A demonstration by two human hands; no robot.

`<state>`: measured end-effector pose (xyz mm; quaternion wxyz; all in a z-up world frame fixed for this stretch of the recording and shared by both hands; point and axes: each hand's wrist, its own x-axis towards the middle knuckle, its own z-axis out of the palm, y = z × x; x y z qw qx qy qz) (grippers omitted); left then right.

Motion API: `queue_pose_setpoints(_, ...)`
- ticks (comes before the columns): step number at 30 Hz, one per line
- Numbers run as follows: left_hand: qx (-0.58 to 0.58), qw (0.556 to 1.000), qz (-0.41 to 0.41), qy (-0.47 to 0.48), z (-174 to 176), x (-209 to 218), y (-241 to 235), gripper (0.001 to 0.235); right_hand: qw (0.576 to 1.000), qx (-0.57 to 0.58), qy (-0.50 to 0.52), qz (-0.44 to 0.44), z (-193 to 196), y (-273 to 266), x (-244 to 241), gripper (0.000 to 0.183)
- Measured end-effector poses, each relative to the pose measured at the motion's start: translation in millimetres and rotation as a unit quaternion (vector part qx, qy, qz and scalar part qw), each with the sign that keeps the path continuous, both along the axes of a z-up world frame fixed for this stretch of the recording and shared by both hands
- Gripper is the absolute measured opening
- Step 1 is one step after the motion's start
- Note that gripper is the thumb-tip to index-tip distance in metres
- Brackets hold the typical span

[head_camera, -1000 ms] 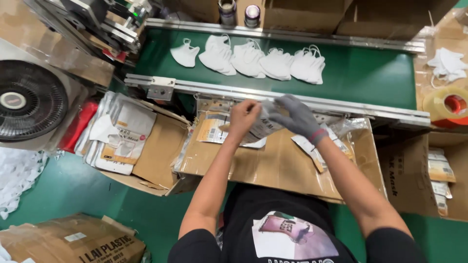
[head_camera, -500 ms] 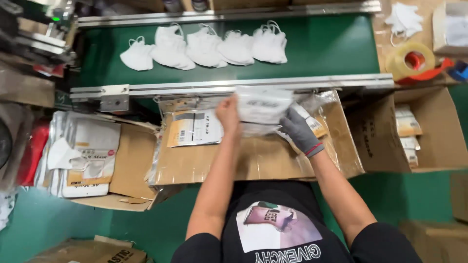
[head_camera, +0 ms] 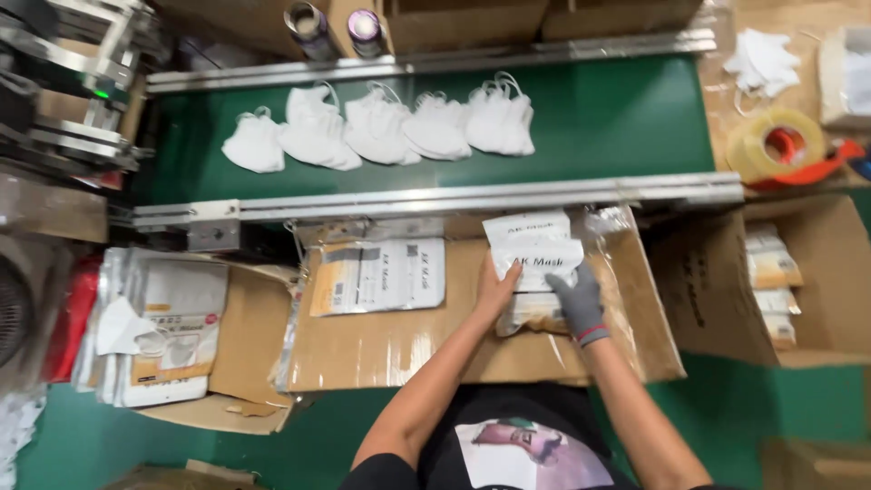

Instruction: Packaging face masks into plastic bags from a production conveyor belt.

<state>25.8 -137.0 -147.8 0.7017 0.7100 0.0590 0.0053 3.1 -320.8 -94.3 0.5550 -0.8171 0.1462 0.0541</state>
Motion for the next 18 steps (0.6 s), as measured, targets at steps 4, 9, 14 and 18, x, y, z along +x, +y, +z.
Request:
queue_pose_setpoints(4,0.230,0.958,-0.120,0.121,61.4,22.6,50.0,0.063,0.997,-0.067,-0.013,0.042,12.0,4.5,46.7,0.051)
queue_pose_setpoints(9,0.343,0.931,-0.014,-0.122,80.5,106.2,110.7,0.047,0.896,-0.411,0.130,0.109,93.9,-8.8,198.8,0.075)
queue_pose_setpoints(14,0.372,0.910,0.052,-0.175,86.5,237.1,122.3,0.013,0.880,-0.446,0.102,0.125,52.7,66.2,350.0,0.090)
queue_pose_setpoints(18,0.567,0.817,0.048,-0.088,87.3,300.7,94.2,0.037,0.920,-0.385,0.007,0.075,-3.4,89.6,397.4,0.074)
